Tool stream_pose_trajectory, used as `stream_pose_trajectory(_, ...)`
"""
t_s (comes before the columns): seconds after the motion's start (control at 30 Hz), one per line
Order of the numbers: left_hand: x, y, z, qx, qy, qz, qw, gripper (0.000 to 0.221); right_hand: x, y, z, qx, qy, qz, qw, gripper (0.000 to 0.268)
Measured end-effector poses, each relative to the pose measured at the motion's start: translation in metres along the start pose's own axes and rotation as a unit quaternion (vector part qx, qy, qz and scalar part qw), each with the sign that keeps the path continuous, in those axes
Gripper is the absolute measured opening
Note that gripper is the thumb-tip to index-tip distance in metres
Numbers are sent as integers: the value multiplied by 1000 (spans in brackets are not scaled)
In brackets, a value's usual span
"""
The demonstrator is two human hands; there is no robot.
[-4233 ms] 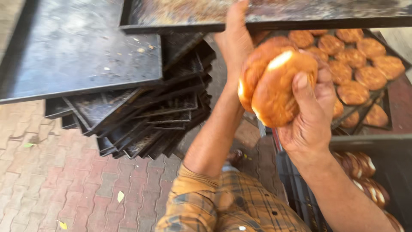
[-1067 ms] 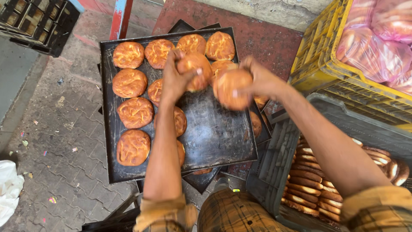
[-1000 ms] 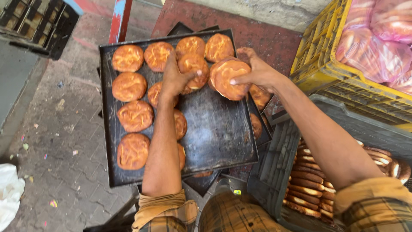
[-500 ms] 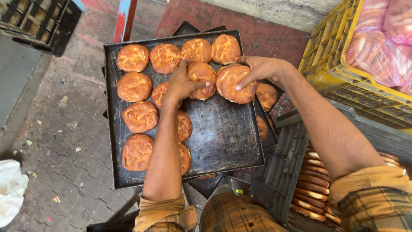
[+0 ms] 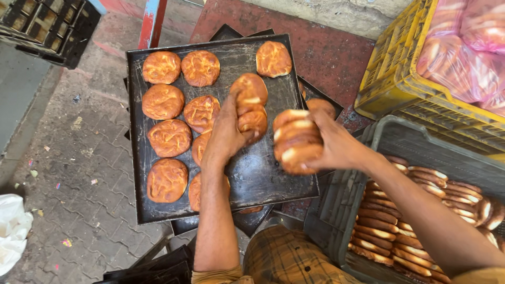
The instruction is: The person takes baked goods from trays and stacks them into a plastic crate by hand.
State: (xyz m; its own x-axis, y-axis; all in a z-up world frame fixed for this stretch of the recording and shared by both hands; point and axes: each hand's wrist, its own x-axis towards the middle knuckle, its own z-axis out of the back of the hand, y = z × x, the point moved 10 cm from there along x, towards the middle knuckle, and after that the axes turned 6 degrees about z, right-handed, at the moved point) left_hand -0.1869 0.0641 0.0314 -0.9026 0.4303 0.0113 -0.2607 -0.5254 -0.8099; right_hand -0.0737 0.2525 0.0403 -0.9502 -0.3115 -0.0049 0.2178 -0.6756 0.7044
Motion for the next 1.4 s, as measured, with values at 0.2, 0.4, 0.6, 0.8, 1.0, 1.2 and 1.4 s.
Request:
stream_pose_trajectory(0.2, -4, -15, -31, -37, 51, -34, 997, 85, -19, 66, -34, 28, 23, 164, 986, 115)
stream_pose_trajectory(0.4, -11, 35, -69, -378, 73, 98, 918, 37, -22, 43, -42, -154, -45, 126, 979, 122)
stream_pose_trajectory(0.6, -7, 34, -94, -393, 3, 64, 917, 33, -23, 6, -75, -101, 107, -23, 989, 138)
stream_pose_trajectory(0.8, 1, 24, -88, -365, 8, 18, 931, 39, -12, 12, -56, -68, 12, 36, 997, 150)
stream_pose_trajectory(1.0, -9, -17, -73, -359, -75, 8, 930, 32, -45, 49, -4, -26, -108, 146, 983, 134)
stream_pose_trajectory(1.2, -47, -186, -84, -331, -33, -152, 931, 40, -175, 68, 87, -98, -215, 191, 953, 118)
stream_pose_trajectory(1.4, -89, -322, -276, -376, 229, -115, 891, 47, -347, 23, 164, -208, -230, 26, 950, 118)
